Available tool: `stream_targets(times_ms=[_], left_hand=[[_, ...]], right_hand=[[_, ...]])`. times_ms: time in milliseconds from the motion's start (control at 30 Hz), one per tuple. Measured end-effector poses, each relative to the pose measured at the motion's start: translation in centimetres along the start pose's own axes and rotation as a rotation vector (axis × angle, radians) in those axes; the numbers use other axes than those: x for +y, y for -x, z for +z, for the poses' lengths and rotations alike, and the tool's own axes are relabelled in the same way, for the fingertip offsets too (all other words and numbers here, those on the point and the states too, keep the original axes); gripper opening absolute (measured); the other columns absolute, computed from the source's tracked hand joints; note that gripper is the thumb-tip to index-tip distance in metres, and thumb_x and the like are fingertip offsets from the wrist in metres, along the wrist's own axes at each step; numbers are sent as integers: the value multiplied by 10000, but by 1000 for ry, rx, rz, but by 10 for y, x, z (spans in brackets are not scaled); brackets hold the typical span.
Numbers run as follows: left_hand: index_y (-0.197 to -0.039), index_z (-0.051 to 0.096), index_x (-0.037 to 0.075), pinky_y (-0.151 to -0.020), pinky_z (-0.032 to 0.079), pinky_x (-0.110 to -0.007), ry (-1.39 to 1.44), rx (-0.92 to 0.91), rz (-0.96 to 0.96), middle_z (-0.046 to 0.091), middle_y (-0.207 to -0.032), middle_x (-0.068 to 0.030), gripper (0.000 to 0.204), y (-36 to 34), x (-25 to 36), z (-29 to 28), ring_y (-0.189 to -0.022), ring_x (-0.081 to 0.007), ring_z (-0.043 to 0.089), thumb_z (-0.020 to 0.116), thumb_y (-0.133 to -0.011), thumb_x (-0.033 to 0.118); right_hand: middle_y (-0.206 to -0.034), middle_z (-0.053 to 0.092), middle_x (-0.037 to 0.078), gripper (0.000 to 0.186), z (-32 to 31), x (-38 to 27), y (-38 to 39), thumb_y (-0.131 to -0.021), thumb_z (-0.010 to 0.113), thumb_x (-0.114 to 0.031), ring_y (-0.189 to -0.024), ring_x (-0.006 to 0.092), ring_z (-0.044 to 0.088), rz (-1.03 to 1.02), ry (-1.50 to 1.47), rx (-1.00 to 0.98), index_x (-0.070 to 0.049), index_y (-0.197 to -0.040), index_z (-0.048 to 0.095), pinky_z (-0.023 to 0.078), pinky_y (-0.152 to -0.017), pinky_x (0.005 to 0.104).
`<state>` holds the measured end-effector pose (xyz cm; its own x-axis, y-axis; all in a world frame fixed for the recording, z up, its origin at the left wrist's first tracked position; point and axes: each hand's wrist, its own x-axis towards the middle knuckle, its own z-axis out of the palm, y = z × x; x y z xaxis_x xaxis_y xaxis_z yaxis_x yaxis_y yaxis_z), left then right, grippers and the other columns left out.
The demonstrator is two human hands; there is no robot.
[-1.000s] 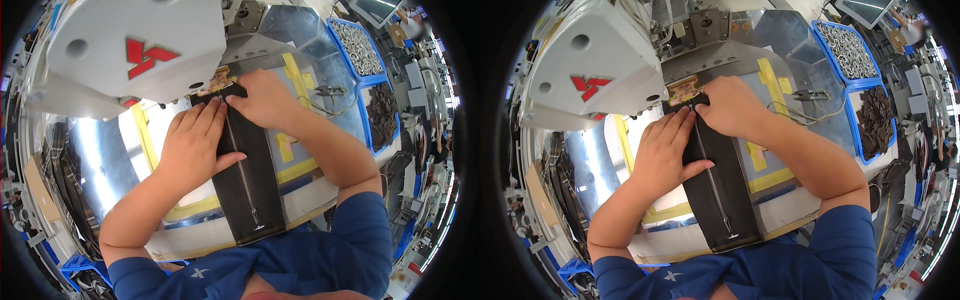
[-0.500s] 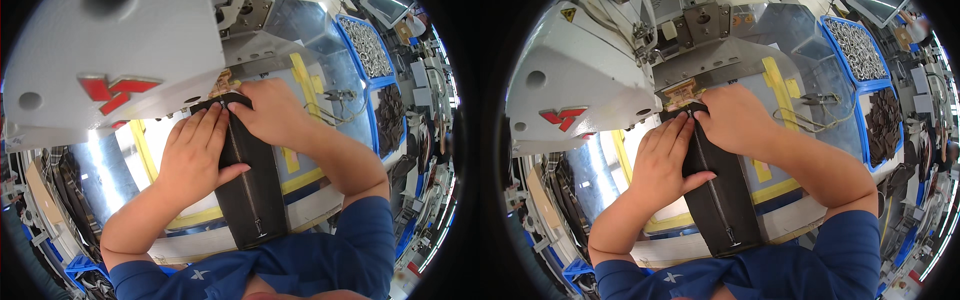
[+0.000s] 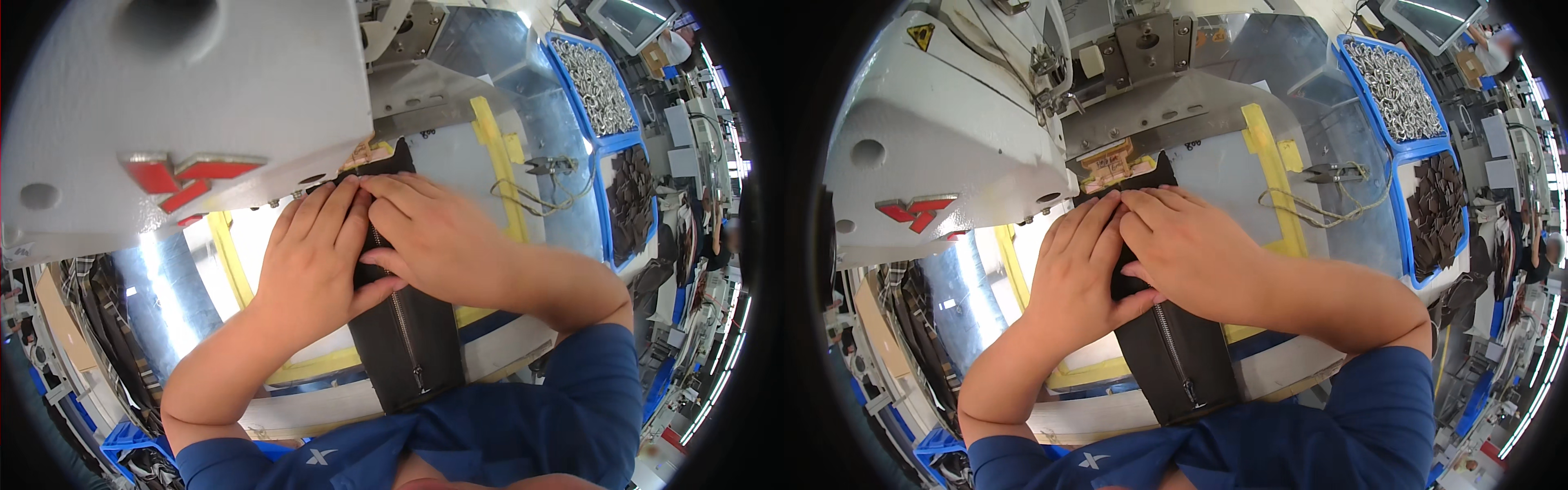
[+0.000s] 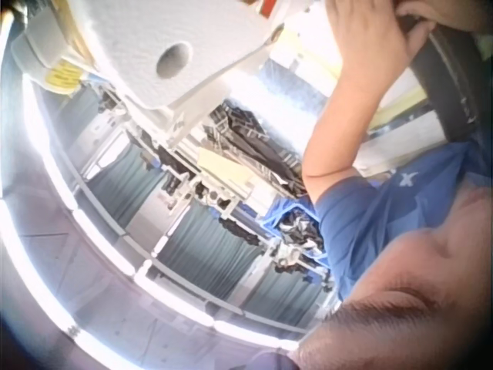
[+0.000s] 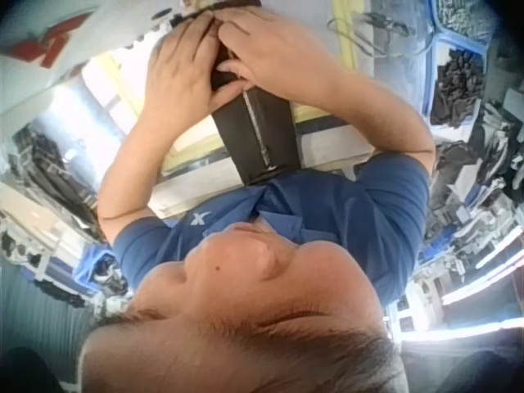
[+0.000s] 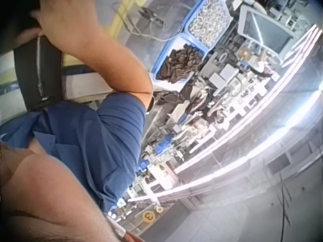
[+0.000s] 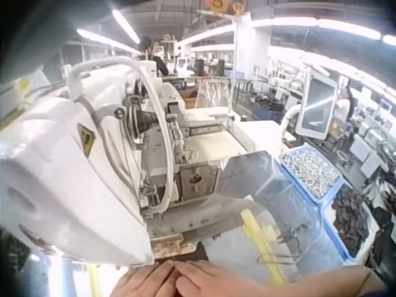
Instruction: The recorder is sewing a zipper onto fabric components using an industrial sewing machine.
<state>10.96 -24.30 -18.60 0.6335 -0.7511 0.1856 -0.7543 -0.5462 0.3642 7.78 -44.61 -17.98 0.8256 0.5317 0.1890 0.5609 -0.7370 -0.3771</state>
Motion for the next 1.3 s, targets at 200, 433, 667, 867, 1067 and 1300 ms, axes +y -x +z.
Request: stream_targets(times_ms=[200, 433, 667, 867, 1067, 1300], left_hand=[[-1345, 540, -47, -1088, 412, -491, 19, -1, 20, 539, -1396, -223, 892, 1, -2, 2, -1266, -416, 522, 848, -692, 476], [-1347, 539, -50, -1089, 412, -492, 16, -7, 19, 540, -1392, -225, 895, 0, -2, 2, -1264, -418, 524, 846, -695, 481], [-1335, 544, -53, -1078, 424, -492, -6, -6, 26, 550, -1378, -229, 887, 0, -2, 1, -1253, -418, 535, 844, -695, 482], [-1274, 587, -71, -1054, 439, -493, 1, 27, 23, 573, -1346, -252, 817, 0, 0, 1, -1220, -412, 565, 836, -689, 442], [-1284, 579, -64, -1053, 436, -489, -2, 20, 36, 570, -1353, -241, 820, -3, 2, 1, -1231, -416, 554, 837, -692, 443], [-1391, 486, -51, -1117, 370, -502, -41, -41, 25, 480, -1470, -250, 878, 6, 0, -1, -1318, -443, 481, 806, -743, 447]], right_hand=[[-1330, 551, 271, 546, 3, 2, 1, -906, 684, -296, -1237, 380, 547, 21, -38, -22, 116, -1239, 553, 433, -1095, 413], [-1342, 538, 283, 556, 2, 1, 1, -907, 680, -309, -1266, 386, 521, 32, -28, -43, 121, -1235, 552, 410, -1116, 416], [-1328, 549, 286, 548, -1, 2, -2, -910, 677, -309, -1270, 386, 518, 24, -26, -32, 124, -1224, 555, 405, -1120, 419], [-1325, 555, 284, 539, 2, 3, 0, -908, 684, -306, -1261, 390, 527, 16, -37, -21, 121, -1213, 560, 406, -1118, 411], [-1298, 568, 273, 513, 0, 3, 6, -888, 703, -296, -1196, 366, 571, 34, 13, 13, 103, -1183, 574, 452, -1057, 401], [-1097, 613, 177, 417, -24, 4, 9, -869, 711, -334, -1052, 338, 608, 62, -48, -37, 26, -1054, 611, 492, -946, 398]])
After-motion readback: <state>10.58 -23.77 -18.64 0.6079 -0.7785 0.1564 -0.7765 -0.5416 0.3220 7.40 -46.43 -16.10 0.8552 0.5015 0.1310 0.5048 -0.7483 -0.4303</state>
